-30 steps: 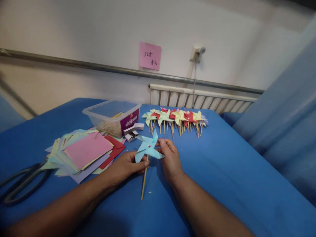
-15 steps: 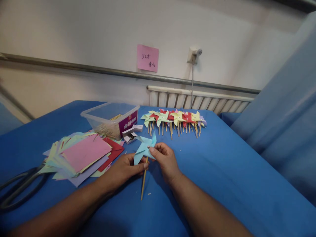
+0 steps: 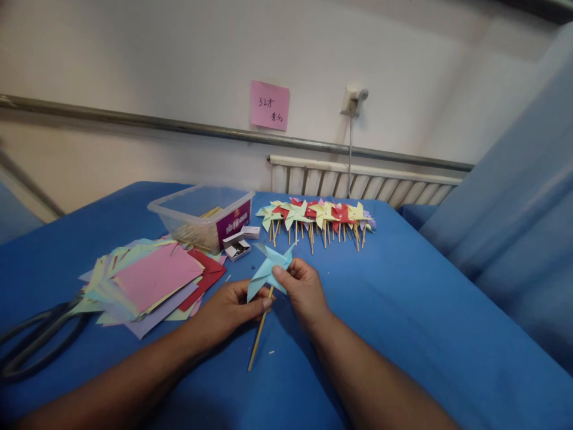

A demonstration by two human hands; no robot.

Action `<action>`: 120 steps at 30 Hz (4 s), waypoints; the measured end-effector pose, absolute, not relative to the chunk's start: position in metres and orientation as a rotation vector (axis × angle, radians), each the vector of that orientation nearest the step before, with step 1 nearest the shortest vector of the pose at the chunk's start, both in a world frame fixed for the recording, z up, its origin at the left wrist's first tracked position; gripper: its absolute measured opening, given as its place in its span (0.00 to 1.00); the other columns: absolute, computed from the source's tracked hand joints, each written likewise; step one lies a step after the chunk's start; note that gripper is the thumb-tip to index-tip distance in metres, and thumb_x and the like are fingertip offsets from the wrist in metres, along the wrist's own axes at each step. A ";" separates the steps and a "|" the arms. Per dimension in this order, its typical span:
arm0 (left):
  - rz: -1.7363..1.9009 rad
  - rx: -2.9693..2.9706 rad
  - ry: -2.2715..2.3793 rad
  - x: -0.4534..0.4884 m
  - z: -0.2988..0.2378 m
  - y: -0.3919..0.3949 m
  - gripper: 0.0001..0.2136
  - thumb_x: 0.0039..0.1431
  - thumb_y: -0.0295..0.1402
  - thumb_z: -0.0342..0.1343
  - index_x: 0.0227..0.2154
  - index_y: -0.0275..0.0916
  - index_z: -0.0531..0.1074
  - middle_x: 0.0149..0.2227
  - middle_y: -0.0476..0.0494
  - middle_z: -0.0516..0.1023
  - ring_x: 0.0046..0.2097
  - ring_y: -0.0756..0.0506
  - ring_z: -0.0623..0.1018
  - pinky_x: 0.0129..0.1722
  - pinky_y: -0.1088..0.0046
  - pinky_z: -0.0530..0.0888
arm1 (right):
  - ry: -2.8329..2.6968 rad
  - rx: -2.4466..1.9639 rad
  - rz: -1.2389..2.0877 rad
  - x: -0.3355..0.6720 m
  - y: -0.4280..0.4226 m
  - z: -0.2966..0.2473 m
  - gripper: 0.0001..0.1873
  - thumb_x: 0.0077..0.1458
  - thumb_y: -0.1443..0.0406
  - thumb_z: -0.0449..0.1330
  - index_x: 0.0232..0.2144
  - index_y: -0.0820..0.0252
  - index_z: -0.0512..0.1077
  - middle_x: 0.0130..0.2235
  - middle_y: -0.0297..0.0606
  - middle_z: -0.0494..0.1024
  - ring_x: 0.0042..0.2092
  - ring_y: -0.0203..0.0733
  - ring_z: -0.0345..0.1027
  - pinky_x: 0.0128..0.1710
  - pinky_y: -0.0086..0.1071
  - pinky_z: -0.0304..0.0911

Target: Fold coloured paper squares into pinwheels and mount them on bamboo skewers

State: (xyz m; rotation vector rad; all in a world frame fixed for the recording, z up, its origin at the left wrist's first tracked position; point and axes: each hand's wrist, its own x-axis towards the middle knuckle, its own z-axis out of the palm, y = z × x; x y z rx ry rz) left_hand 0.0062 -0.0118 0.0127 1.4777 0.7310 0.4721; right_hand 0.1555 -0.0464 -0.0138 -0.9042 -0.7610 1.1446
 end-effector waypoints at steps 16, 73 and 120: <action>0.868 1.225 0.832 0.014 0.017 -0.007 0.13 0.50 0.41 0.62 0.31 0.36 0.70 0.27 0.49 0.73 0.28 0.50 0.73 0.29 0.75 0.69 | -0.950 -1.059 1.003 0.144 -0.047 -0.014 0.15 0.47 0.58 0.66 0.22 0.60 0.66 0.20 0.27 0.69 0.24 0.30 0.60 0.27 0.27 0.56; 0.250 -0.026 0.505 0.001 0.024 -0.022 0.04 0.55 0.20 0.48 0.30 0.33 0.64 0.22 0.53 0.62 0.18 0.57 0.64 0.16 0.84 0.64 | -1.219 -0.787 1.280 0.170 -0.053 0.009 0.14 0.44 0.60 0.68 0.36 0.55 0.75 0.36 0.34 0.77 0.39 0.38 0.69 0.45 0.36 0.63; 0.925 1.547 1.009 0.001 0.023 -0.005 0.13 0.48 0.40 0.63 0.34 0.36 0.76 0.33 0.44 0.80 0.34 0.44 0.77 0.36 0.71 0.72 | -0.879 -0.905 1.244 0.155 -0.048 -0.005 0.13 0.41 0.61 0.70 0.29 0.61 0.74 0.26 0.32 0.75 0.28 0.33 0.66 0.30 0.28 0.60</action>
